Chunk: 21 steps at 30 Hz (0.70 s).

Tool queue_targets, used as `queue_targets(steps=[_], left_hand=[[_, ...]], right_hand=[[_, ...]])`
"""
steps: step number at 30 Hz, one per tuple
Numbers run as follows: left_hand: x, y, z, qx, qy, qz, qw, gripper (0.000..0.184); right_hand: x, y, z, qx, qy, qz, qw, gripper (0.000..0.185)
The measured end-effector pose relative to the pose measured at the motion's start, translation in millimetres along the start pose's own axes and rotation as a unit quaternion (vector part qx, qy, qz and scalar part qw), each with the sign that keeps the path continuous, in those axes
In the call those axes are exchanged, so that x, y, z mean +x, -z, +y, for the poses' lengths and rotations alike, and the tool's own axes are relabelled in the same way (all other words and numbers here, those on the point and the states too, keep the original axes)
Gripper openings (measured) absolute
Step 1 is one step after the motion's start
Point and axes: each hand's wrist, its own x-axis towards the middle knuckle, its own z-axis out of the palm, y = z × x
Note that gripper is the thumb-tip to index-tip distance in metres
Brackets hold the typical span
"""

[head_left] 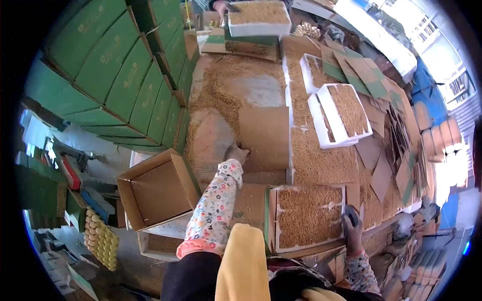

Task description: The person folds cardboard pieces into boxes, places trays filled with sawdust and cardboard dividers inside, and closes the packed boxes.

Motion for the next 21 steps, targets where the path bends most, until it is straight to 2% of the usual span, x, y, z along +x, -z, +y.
queue_targets(steps=[1, 2, 4, 5, 6, 7, 8, 9, 10, 11, 12, 13, 14, 15, 16, 17, 18, 20, 21], left_hand=[[10, 1, -7, -0.015, -0.038, -0.032, 0.999, 0.035], [-11, 21, 29, -0.030, -0.035, -0.009, 0.999, 0.032], [-80, 69, 133, -0.061, -0.033, 0.030, 0.997, 0.025], [-78, 63, 140, -0.087, -0.103, -0.004, 0.991, 0.022], [-96, 63, 159, -0.057, -0.274, 0.048, 0.959, 0.021], [-137, 74, 189, 0.041, -0.434, 0.099, 0.894, 0.021], [-166, 67, 196, 0.179, -0.574, 0.122, 0.790, 0.020], [-195, 61, 202, 0.281, -0.694, 0.175, 0.639, 0.019], [-229, 47, 195, 0.371, -0.706, 0.095, 0.596, 0.018], [-263, 33, 187, 0.446, -0.709, 0.003, 0.547, 0.018], [-295, 26, 176, 0.464, -0.665, -0.132, 0.570, 0.019], [-327, 19, 165, 0.476, -0.595, -0.256, 0.595, 0.020], [-333, 10, 152, 0.490, -0.580, -0.317, 0.568, 0.022], [-326, 3, 143, 0.466, -0.564, -0.335, 0.593, 0.024], [-316, -3, 133, 0.441, -0.548, -0.357, 0.615, 0.025], [-315, -5, 126, 0.414, -0.529, -0.384, 0.633, 0.026], [-325, 5, 130, 0.438, -0.500, -0.358, 0.656, 0.026], [-339, 33, 157, 0.492, -0.445, -0.280, 0.694, 0.026], [-333, 29, 153, 0.553, -0.423, -0.244, 0.675, 0.027]], right_hand=[[2, 1, 6, -0.039, 0.030, 0.003, 0.999, 0.035], [-4, -8, -30, 0.061, -0.023, 0.006, 0.998, 0.036], [-7, -11, -30, 0.026, 0.032, 0.029, 0.999, 0.037], [-10, -9, -27, 0.003, 0.056, 0.044, 0.997, 0.037], [-11, -7, -24, -0.025, 0.138, 0.073, 0.987, 0.039], [-12, -7, -26, -0.056, 0.218, 0.100, 0.969, 0.041], [-14, -5, -34, 0.050, 0.188, 0.129, 0.972, 0.041], [-15, -3, -45, 0.157, 0.159, 0.155, 0.962, 0.040], [-17, -2, -58, 0.181, 0.220, 0.205, 0.937, 0.039], [-21, 0, -71, 0.166, 0.235, 0.208, 0.935, 0.039], [-27, 3, -85, 0.152, 0.250, 0.211, 0.933, 0.039], [-33, 5, -98, 0.103, 0.220, 0.167, 0.956, 0.040], [-26, 3, -92, -0.037, 0.270, 0.099, 0.957, 0.043], [-19, 2, -86, -0.160, 0.334, 0.038, 0.928, 0.045], [-2, -15, -52, -0.368, 0.444, -0.043, 0.816, 0.049], [2, -33, -13, -0.414, 0.314, -0.219, 0.826, 0.058], [3, -31, -7, -0.475, 0.246, -0.335, 0.776, 0.064], [-3, -26, -22, -0.356, 0.199, -0.300, 0.862, 0.069], [5, -25, -34, -0.292, 0.186, -0.276, 0.897, 0.071]])
